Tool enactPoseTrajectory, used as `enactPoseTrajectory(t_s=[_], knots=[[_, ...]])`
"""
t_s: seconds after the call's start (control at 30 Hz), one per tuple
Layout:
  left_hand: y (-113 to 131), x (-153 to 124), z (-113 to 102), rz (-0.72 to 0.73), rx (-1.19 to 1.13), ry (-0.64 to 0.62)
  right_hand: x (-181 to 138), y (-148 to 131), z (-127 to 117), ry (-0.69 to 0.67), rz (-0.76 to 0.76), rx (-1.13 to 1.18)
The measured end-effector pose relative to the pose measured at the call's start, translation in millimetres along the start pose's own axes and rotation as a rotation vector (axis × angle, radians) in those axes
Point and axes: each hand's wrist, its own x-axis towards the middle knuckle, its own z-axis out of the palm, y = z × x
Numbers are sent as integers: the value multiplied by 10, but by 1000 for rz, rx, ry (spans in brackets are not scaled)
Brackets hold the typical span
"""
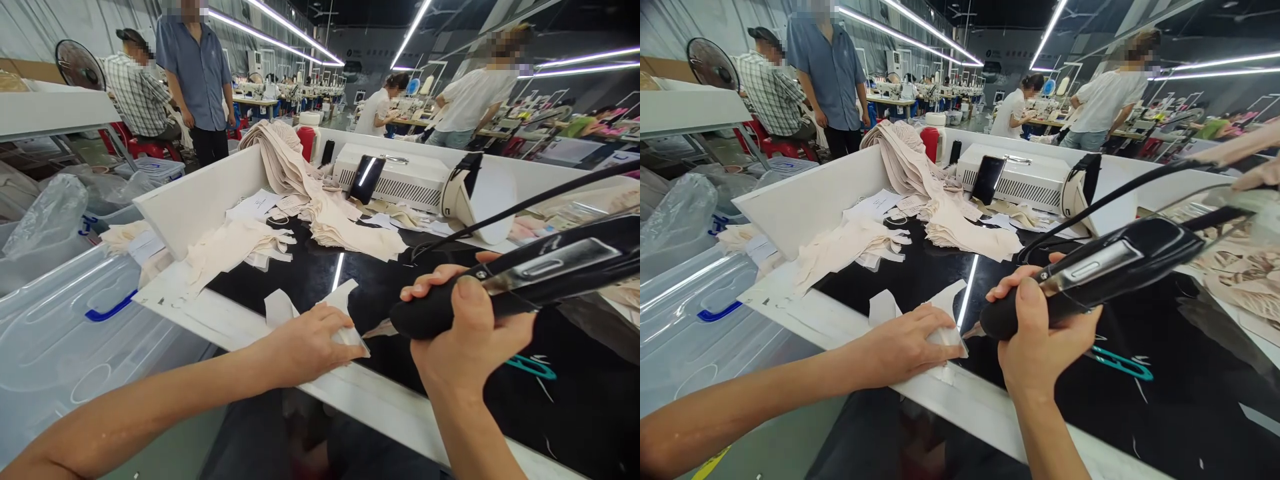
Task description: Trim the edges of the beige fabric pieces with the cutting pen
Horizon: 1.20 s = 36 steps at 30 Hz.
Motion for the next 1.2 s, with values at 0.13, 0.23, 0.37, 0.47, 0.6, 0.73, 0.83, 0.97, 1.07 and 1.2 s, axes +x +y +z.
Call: enactPoseTrajectory(t_s=[0.13,0.23,0.37,0.47,0.6,0.73,0.83,0.97,1.07,1.2], knots=[[13,10,-9,-7,4,24,-23,10,-7,-4,6,-9],[14,15,-20,-1,8,25,-41,15,-9,-12,0,-18],[9,10,-18,9,3,55,-43,25,5,-14,-20,-33],[7,1,-3,9,2,38,-21,41,19,-4,-24,-21],[-4,0,14,4,4,40,12,89,45,-1,-45,4],[-4,7,8,-4,9,21,15,133,85,-36,-66,1],[94,-1,-13,-39,8,-25,-8,121,93,-35,-60,-3],[382,-24,-67,-135,35,-79,-68,40,40,-38,-12,-28],[536,-11,-134,-138,76,-61,-115,-29,-15,-23,18,-31],[468,69,-205,-79,78,-28,-146,-73,-45,-8,17,-26]])
